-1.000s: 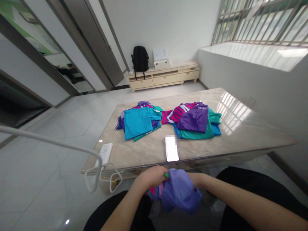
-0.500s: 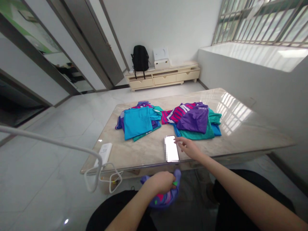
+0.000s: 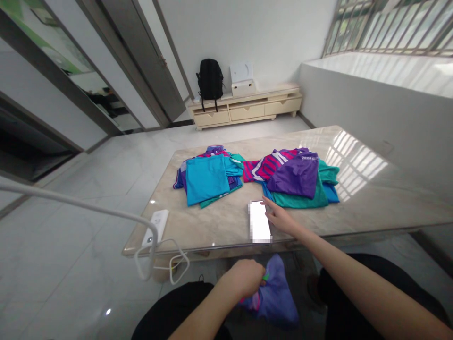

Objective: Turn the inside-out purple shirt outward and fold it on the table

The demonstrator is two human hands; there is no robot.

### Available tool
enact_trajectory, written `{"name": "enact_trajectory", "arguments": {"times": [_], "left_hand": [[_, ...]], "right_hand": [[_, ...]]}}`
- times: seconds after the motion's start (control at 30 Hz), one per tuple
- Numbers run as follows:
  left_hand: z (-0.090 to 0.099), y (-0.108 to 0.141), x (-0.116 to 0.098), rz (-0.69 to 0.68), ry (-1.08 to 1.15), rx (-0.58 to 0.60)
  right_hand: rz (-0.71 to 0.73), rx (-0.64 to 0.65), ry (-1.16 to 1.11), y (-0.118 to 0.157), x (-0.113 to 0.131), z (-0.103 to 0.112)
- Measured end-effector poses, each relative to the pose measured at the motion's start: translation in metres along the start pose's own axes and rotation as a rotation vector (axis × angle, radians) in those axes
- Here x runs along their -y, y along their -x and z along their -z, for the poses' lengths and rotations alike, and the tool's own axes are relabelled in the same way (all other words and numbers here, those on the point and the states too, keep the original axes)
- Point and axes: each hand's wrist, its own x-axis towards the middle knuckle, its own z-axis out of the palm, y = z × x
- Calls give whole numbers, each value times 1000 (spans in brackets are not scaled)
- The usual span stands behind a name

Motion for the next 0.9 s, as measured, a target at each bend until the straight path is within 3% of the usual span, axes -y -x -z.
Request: {"name": "enact_trajectory", "arguments": {"times": [0.9], "left_hand": [[5, 5, -3, 34, -3, -17]], "right_hand": [[40, -23, 6, 2, 3, -1]]}}
